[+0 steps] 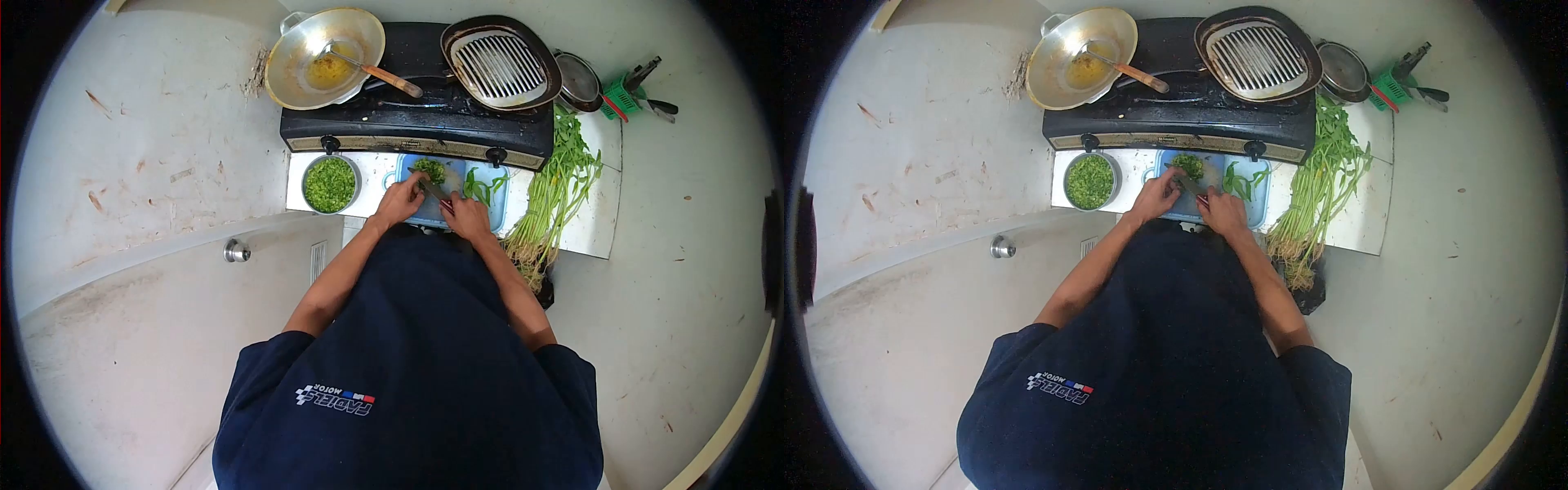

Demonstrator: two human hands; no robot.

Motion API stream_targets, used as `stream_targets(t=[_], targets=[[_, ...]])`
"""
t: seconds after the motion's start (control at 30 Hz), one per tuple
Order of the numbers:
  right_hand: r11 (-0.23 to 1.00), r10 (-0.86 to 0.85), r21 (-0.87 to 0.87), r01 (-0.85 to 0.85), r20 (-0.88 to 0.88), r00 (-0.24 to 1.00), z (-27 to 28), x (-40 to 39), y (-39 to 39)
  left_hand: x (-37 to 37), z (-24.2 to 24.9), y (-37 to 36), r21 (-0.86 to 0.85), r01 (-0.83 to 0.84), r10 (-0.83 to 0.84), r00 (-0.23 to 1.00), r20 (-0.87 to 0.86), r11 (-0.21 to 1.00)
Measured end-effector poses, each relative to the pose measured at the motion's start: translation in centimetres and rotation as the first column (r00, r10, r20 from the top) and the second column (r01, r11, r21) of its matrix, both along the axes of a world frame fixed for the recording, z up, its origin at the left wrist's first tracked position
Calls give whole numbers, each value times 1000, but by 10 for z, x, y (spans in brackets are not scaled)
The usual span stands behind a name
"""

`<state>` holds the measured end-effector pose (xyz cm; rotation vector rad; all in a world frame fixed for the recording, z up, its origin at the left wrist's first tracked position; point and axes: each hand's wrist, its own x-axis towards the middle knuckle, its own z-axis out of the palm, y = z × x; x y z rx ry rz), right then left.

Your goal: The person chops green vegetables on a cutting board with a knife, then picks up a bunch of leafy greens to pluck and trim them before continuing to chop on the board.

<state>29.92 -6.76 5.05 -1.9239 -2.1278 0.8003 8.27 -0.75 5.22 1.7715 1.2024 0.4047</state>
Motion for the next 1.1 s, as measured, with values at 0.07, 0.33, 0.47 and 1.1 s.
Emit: stream_targets(t=[0.07, 0.33, 0.47, 1.1], targets=[[1000, 22, 4, -22, -2, 1000, -2, -3, 1, -2, -5, -1, 31, 57, -57, 998, -32, 998], [999, -29, -25, 28, -38, 999, 4, -14, -7, -7, 12, -4, -69, -63, 63, 998, -6, 996], [999, -53, -12, 52, -82, 995, 0, -19, -21, -17, 3, -7, -10, -67, 67, 998, 4, 998], [966, -250, -101, 239, -110, 962, -4, -26, -30, -17, 29, 65, 32, 90, -93, 990, 110, 995]])
